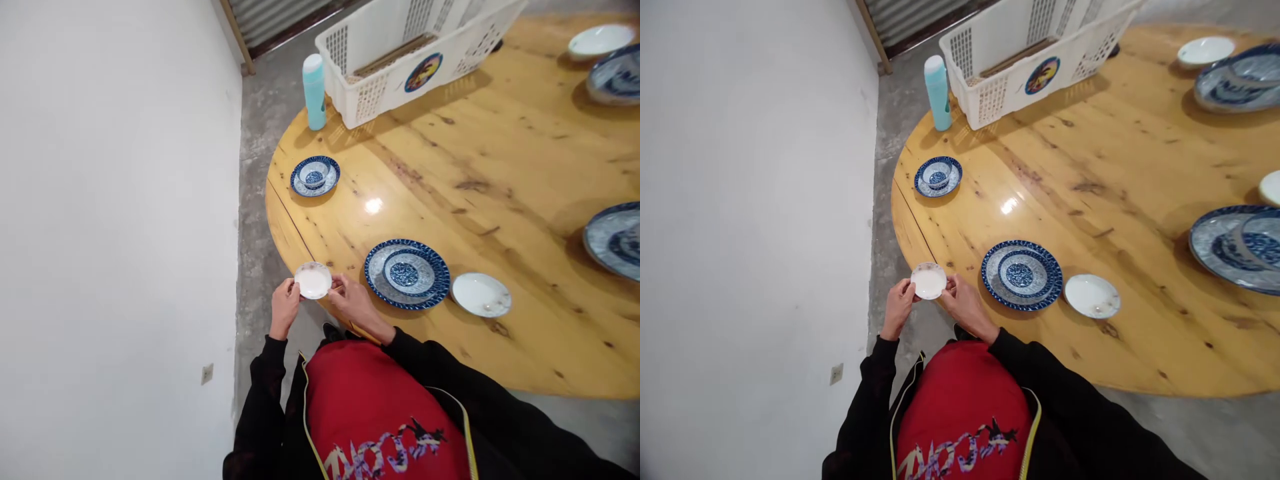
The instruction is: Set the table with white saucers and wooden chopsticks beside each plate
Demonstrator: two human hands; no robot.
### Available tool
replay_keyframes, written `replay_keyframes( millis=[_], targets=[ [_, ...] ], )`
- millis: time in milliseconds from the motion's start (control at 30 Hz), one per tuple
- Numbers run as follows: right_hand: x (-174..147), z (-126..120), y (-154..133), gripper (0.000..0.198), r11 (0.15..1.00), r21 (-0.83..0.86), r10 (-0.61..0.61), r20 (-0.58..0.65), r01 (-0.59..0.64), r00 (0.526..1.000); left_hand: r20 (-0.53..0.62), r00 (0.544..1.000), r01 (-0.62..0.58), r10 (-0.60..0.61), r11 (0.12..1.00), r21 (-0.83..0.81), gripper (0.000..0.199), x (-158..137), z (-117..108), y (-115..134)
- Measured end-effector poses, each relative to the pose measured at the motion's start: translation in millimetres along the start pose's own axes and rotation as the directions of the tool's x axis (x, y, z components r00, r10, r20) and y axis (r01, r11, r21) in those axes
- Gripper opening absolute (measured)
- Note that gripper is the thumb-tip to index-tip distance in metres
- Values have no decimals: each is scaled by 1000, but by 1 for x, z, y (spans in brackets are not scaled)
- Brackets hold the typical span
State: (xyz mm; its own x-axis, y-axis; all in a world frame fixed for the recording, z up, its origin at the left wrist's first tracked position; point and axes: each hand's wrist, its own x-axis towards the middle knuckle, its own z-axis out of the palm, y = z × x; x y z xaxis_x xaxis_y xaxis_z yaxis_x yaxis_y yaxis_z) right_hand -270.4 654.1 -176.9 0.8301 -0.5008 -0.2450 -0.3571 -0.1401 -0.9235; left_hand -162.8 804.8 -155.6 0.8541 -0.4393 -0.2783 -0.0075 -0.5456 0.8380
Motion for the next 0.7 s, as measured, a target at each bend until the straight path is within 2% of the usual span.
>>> replay_keyframes(
  millis=[100, 300, 500, 700],
  targets=[
    [-1, 6, 4, 29, 999, 26, 18, 29, -19, 999, 1, 999, 33, -33, 999, 42, 24, 5, 1, -1],
    [15, -4, 11, 32, 996, 60, 68, -74, -64, 995, 54, 998, 18, -24, 994, 108, 25, 38, 19, 3],
    [53, 4, 18, 35, 979, 166, 157, -222, -122, 962, 200, 973, -165, 119, 959, 230, 24, 106, 22, 11],
    [105, 21, 12, 41, 935, 304, 291, -361, -183, 886, 366, 911, -333, 190, 864, 377, 25, 183, 20, 31]
  ],
)
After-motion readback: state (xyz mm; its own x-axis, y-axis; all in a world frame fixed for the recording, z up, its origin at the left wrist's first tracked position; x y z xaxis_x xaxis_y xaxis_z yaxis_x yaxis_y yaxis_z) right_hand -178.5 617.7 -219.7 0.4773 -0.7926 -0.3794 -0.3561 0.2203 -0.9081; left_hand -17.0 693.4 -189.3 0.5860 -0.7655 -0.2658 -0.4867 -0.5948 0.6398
